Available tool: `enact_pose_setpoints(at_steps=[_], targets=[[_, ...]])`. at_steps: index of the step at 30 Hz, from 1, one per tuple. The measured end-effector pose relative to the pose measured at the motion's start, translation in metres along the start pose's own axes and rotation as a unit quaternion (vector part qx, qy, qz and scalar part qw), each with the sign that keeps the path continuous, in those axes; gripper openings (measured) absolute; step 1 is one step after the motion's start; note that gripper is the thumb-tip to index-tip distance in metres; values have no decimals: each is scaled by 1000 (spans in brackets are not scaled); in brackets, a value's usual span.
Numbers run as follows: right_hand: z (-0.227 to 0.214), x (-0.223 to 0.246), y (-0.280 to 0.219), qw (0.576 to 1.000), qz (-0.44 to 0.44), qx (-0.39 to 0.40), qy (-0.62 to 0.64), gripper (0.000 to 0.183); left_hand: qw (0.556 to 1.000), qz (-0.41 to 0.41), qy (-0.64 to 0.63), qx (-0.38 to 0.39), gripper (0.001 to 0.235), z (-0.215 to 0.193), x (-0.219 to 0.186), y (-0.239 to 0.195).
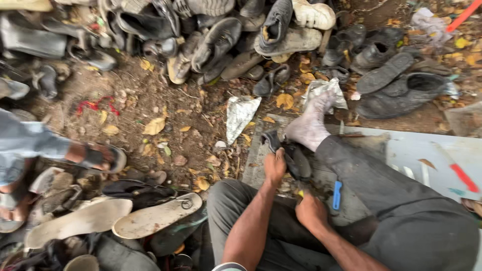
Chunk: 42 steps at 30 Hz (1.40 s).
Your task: The person sits on the ground and uses a knife to cut and separate the sole from a black shoe. They repeatedly pry and slice along the shoe's edge to detach the sole, then remove the insole from the shoe upper.
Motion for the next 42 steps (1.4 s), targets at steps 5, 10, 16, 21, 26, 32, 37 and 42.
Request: enact_pose_setpoints(at_steps=[5, 10, 16, 21, 26, 32, 37, 42], targets=[[-13, 7, 39, 998, 4, -66, -18, 33, 991, -30, -128, 24, 60, 42, 25, 8], [-8, 11, 7, 999, -31, -28, 3, 30, 919, -154, -360, -31, 47, 23, 60, 14], [-31, 5, 8, 998, -27, -55, 28, 23, 970, -193, -54, -140, 50, -27, 2, -19], [-30, 17, 33, 985, -144, -86, 28, 21, 931, 237, 268, -67, 31, -37, -86, -50], [-28, 21, 22, 982, -174, -39, -61, 34, 929, 196, 312, -34, 17, -23, -84, -40], [-42, 28, 10, 982, -185, -30, -40, 41, 987, -118, -52, -93, 27, -41, -34, -16], [-37, 28, 11, 980, -184, -41, -63, 42, 963, 118, 242, 15, 46, -34, -67, -14], [-42, 10, 24, 994, -91, -47, -22, 43, 957, 71, 272, 65, 56, -25, -68, -5]])
Point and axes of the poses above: each hand's wrist, its own y-axis towards the middle knuckle, its own z-axis out of the palm, x = y × z, the point moved 5 cm from there along y, towards the middle knuckle, and after that the axes turned 4 degrees about x, right-handed, at the moved point
